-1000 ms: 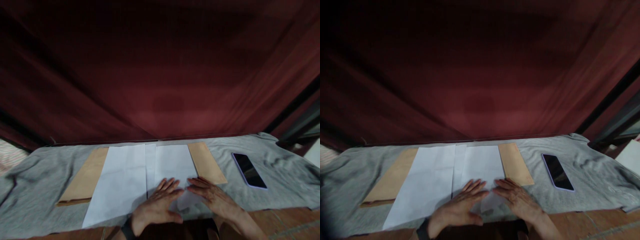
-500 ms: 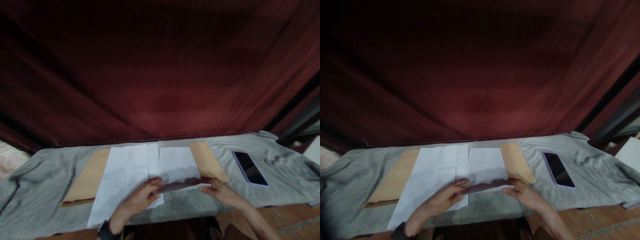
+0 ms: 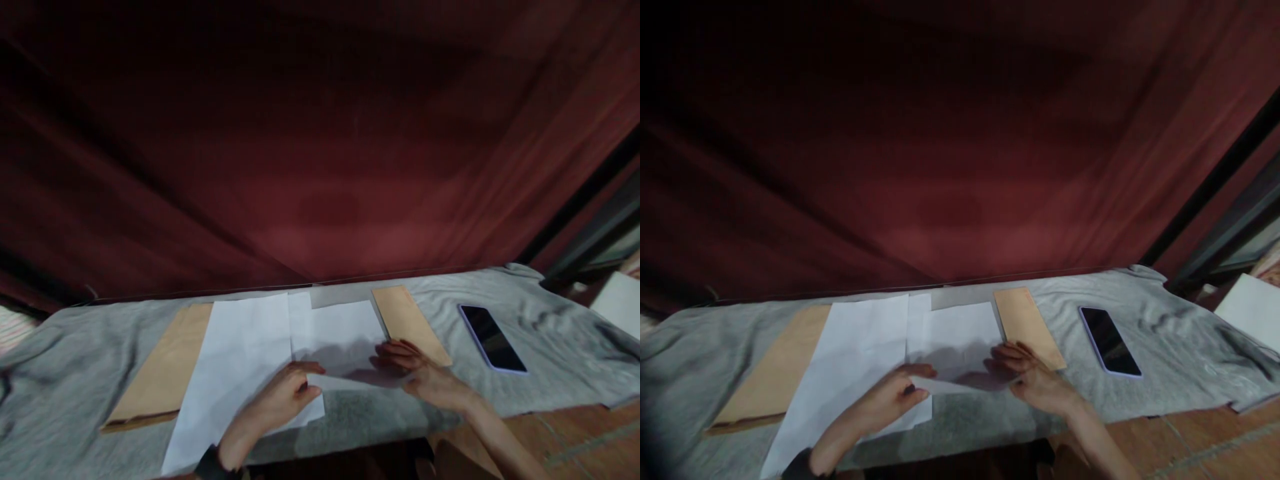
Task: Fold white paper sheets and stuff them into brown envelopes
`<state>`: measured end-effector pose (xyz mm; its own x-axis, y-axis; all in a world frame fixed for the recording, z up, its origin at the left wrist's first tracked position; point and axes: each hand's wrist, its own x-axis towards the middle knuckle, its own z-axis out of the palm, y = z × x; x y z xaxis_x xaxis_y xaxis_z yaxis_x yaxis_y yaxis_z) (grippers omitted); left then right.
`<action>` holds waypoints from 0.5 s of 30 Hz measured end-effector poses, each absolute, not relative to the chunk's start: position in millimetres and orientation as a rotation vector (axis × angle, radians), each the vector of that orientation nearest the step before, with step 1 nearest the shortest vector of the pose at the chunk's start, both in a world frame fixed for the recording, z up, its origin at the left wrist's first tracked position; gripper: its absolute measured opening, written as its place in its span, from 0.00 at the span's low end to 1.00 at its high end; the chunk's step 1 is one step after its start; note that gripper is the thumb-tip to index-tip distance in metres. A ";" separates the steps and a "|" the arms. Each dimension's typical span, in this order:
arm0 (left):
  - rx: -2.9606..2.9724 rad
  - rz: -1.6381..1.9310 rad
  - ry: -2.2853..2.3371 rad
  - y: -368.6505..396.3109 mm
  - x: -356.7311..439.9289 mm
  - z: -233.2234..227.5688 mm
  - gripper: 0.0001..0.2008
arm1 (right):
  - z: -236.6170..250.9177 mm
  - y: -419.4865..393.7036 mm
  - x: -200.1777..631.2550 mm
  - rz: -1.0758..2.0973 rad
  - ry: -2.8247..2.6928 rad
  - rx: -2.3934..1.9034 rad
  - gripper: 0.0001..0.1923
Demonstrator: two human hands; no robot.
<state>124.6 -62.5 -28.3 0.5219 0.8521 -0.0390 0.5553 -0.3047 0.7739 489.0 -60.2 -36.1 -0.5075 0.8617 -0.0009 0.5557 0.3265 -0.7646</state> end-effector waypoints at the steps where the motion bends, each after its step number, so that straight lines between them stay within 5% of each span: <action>1: 2.054 0.478 1.119 -62.2 124.1 -32.3 0.11 | -40.4 -59.5 491.1 0.936 -2.236 -1.267 0.25; 5: 2.210 0.508 1.044 -60.3 123.8 -46.7 0.25 | -60.0 -58.1 500.7 0.739 -2.253 -1.435 0.32; 15: 2.270 0.618 1.019 -50.7 142.5 -43.0 0.29 | -69.8 -46.9 471.0 0.711 -1.881 -1.477 0.18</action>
